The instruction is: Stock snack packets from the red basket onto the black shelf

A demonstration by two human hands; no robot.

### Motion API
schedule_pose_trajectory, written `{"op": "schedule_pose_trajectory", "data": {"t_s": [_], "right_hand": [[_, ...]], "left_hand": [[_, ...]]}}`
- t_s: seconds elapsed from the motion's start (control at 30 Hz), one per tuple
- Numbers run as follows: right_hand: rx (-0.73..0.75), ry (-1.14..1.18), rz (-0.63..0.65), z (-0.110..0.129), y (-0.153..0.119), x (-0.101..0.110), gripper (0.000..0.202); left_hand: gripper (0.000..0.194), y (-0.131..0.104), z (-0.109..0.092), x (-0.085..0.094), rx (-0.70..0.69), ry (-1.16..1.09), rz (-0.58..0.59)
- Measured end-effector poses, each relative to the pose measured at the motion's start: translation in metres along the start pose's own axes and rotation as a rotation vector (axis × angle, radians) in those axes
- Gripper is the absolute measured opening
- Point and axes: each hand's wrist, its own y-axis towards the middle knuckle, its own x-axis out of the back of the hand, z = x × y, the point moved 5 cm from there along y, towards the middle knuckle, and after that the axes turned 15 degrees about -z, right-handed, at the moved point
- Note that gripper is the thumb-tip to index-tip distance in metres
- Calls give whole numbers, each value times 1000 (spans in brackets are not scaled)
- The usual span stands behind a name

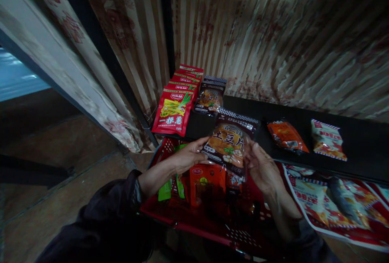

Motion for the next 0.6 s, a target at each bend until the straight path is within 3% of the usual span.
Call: {"op": "schedule_pose_trajectory", "data": {"t_s": [0.1,0.27,0.6], "right_hand": [[-15,-71,79,-7,-6,-4,44],[-14,-160,178,-16,-13,-9,41],[-43,-171,188,-27,-14,-8,43]], "left_hand": [[71,2,-8,3,-38,-44,-81],[75,-1,-19,0,-114,-91,-111],[83,1,-16,2,-98,-84,-177]]}}
